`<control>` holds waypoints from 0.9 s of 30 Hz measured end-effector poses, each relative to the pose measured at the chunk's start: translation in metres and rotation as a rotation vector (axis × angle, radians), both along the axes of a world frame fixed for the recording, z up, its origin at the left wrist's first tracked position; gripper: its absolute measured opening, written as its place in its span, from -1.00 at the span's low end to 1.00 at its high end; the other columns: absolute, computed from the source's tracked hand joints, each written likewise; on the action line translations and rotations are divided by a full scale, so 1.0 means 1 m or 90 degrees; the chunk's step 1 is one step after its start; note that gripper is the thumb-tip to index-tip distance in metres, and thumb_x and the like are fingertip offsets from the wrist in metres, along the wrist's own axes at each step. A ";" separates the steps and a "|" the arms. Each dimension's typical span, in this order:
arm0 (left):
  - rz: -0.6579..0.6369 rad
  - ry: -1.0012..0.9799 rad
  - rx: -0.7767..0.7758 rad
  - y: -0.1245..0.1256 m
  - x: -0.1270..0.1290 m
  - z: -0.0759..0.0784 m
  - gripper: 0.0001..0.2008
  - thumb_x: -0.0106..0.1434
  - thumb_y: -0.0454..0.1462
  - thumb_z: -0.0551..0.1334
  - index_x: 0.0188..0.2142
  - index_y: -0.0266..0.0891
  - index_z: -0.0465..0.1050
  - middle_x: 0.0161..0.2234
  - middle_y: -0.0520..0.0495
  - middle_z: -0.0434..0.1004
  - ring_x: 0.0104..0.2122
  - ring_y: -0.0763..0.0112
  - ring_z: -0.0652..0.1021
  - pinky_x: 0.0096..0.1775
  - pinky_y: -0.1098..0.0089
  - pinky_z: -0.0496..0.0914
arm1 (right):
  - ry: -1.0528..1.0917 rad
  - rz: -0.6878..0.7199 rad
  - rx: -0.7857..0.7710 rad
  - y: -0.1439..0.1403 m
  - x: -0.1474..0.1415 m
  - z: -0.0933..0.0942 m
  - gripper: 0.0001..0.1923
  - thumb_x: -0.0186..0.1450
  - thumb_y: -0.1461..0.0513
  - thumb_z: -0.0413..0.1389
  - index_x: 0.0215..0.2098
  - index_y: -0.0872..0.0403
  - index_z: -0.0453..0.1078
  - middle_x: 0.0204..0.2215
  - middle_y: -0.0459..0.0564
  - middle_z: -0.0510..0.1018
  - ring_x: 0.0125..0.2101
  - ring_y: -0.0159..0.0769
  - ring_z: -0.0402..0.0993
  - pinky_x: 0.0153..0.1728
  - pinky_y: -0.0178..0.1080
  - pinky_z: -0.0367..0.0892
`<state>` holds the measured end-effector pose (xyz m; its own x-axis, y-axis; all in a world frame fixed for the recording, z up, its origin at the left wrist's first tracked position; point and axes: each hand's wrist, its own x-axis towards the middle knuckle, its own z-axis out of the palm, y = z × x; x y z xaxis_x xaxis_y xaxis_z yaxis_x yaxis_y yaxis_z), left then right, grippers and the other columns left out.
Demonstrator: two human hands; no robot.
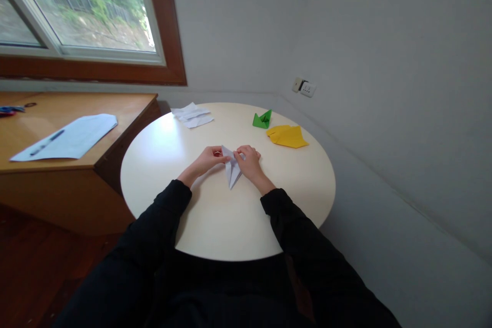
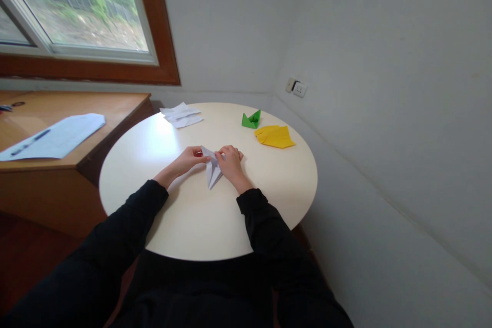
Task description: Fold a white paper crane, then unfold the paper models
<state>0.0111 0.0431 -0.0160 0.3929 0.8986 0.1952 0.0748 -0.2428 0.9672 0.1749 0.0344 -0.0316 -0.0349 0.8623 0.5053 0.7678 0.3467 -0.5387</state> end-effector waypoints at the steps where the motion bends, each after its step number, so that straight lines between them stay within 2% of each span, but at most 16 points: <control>1: -0.008 0.006 -0.003 0.000 0.000 0.000 -0.72 -0.08 -0.15 0.36 -0.45 -0.33 0.45 -0.52 0.01 0.45 -0.50 0.45 0.42 -0.41 0.43 0.26 | 0.001 0.000 -0.007 0.000 0.000 0.000 -0.85 0.26 0.22 0.02 -0.44 0.04 0.37 -0.28 -0.02 0.51 -0.18 -0.23 0.37 -0.10 -0.16 0.10; 7: -0.001 -0.012 -0.009 0.001 0.000 0.000 -0.76 -0.10 -0.18 0.36 -0.50 -0.31 0.43 -0.56 0.03 0.44 -0.53 0.48 0.40 -0.43 0.43 0.26 | 0.026 -0.009 0.008 0.003 0.000 -0.001 -0.81 0.29 0.22 -0.03 -0.44 0.05 0.37 -0.29 -0.02 0.51 -0.19 -0.25 0.37 -0.11 -0.19 0.13; 12: 0.033 -0.088 -0.014 0.004 -0.001 0.001 -0.76 -0.08 -0.18 0.34 -0.50 -0.30 0.41 -0.51 -0.01 0.47 -0.44 0.42 0.46 -0.29 0.36 0.34 | 0.192 -0.032 0.073 0.013 0.012 -0.003 -0.77 0.28 0.10 -0.02 -0.26 0.05 0.36 -0.15 0.06 0.46 -0.07 -0.20 0.31 -0.06 -0.15 0.18; 16: 0.052 -0.131 -0.030 0.007 -0.002 0.002 -0.74 -0.08 -0.15 0.33 -0.49 -0.29 0.40 -0.48 -0.03 0.48 -0.40 0.38 0.49 -0.25 0.33 0.35 | 0.331 0.081 -0.021 0.023 0.026 -0.006 -0.56 0.21 0.00 0.03 -0.03 0.05 0.23 -0.04 0.12 0.39 -0.07 -0.19 0.35 -0.18 -0.17 0.32; 19: 0.060 -0.145 -0.034 0.009 -0.004 0.002 -0.73 -0.08 -0.14 0.34 -0.48 -0.29 0.40 -0.50 -0.02 0.47 -0.41 0.40 0.49 -0.28 0.35 0.35 | 0.410 0.209 -0.102 0.022 0.031 -0.004 -0.33 0.09 -0.01 0.16 0.09 0.01 0.08 -0.08 0.11 0.40 -0.20 -0.23 0.44 -0.26 -0.18 0.38; 21: 0.064 -0.146 -0.032 0.010 -0.006 0.000 -0.73 -0.08 -0.14 0.35 -0.49 -0.29 0.41 -0.53 0.00 0.45 -0.44 0.42 0.48 -0.31 0.37 0.34 | 0.424 0.254 -0.121 0.018 0.031 -0.001 -0.24 0.03 0.01 0.22 0.11 -0.01 0.04 -0.13 0.07 0.42 -0.26 -0.24 0.46 -0.28 -0.18 0.39; 24: 0.070 -0.138 -0.021 0.013 -0.009 -0.003 -0.74 -0.09 -0.16 0.36 -0.49 -0.30 0.42 -0.55 0.01 0.43 -0.47 0.44 0.46 -0.36 0.40 0.32 | 0.383 0.265 -0.113 0.011 0.030 0.004 -0.28 -0.01 0.07 0.26 0.07 -0.02 0.11 -0.21 0.01 0.45 -0.29 -0.24 0.46 -0.32 -0.19 0.40; 27: 0.084 -0.129 0.000 0.016 -0.010 -0.006 -0.76 -0.10 -0.18 0.37 -0.50 -0.30 0.43 -0.56 0.03 0.43 -0.49 0.45 0.44 -0.38 0.42 0.29 | 0.326 0.237 -0.067 0.006 0.028 0.006 -0.51 0.06 0.12 0.21 -0.07 0.01 0.24 -0.28 -0.02 0.47 -0.32 -0.24 0.45 -0.38 -0.24 0.39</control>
<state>0.0009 0.0591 -0.0218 0.2247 0.9396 0.2580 -0.0896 -0.2437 0.9657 0.2026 0.0402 -0.0255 -0.1186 0.8849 0.4505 0.2418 0.4658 -0.8512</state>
